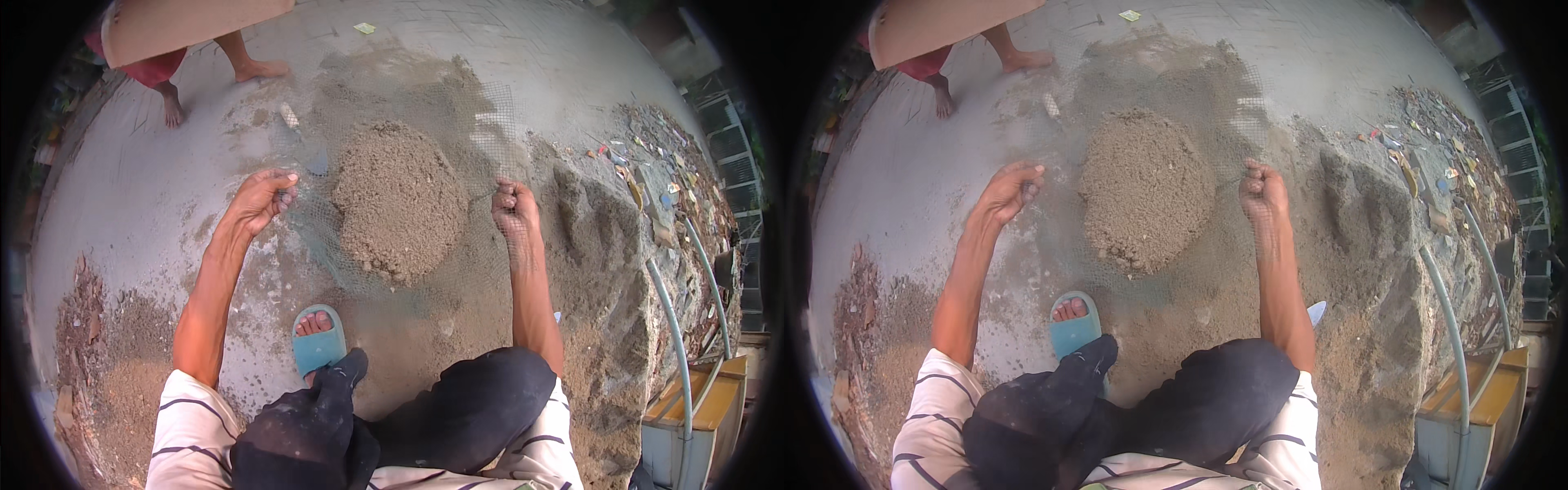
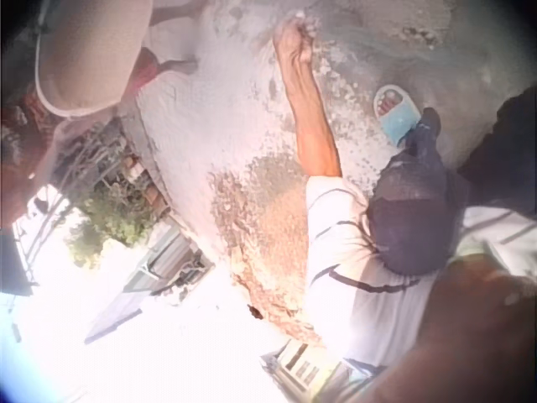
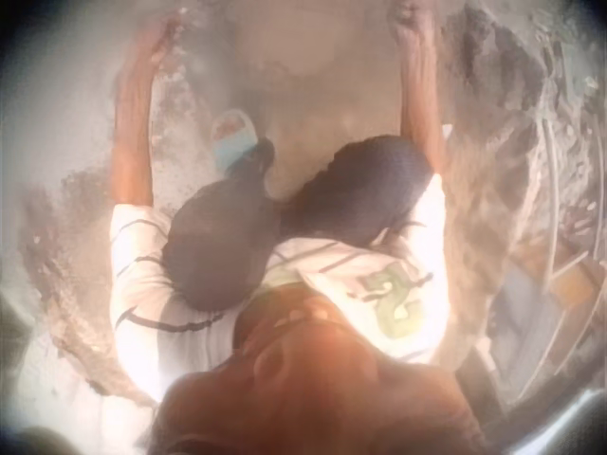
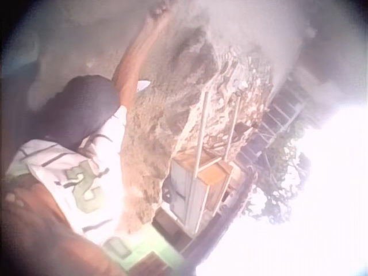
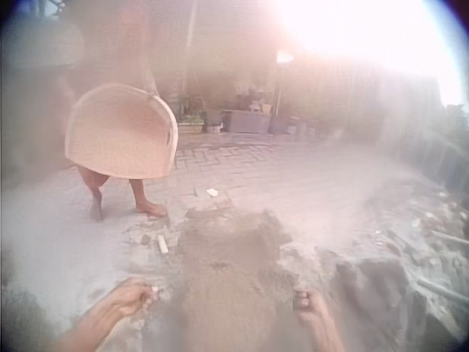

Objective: The person scoops sand from a large pile using a trowel and pours it into a sieve held by another person. The second person shakes the sieve to separate the sand, while the recorder occasionally uses the trowel to spread the sifted material on the ground.

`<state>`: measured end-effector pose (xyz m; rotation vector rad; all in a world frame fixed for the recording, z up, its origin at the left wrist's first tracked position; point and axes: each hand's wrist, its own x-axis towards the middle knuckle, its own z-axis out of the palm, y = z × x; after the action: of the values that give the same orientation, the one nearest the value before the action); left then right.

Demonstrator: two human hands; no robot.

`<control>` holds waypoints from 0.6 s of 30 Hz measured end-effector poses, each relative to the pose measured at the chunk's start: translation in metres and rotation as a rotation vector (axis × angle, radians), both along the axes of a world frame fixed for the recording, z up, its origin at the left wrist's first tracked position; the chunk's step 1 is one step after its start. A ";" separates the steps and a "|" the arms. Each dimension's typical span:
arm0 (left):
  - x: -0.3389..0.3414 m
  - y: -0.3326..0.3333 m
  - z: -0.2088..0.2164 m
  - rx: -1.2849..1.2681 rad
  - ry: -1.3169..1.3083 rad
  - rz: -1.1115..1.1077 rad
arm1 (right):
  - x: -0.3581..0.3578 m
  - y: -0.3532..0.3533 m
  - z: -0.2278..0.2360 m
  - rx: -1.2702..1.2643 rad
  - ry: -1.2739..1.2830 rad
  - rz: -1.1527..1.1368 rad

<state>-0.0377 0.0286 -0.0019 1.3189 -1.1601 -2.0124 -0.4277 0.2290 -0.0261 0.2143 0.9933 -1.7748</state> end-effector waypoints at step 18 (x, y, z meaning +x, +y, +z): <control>-0.053 0.076 -0.009 0.084 0.013 -0.097 | -0.056 0.061 -0.015 -0.021 -0.103 -0.105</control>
<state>-0.0908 0.1049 -0.0106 1.3109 -1.1666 -2.1569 -0.4832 0.2897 -0.0415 0.3463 0.9038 -1.8489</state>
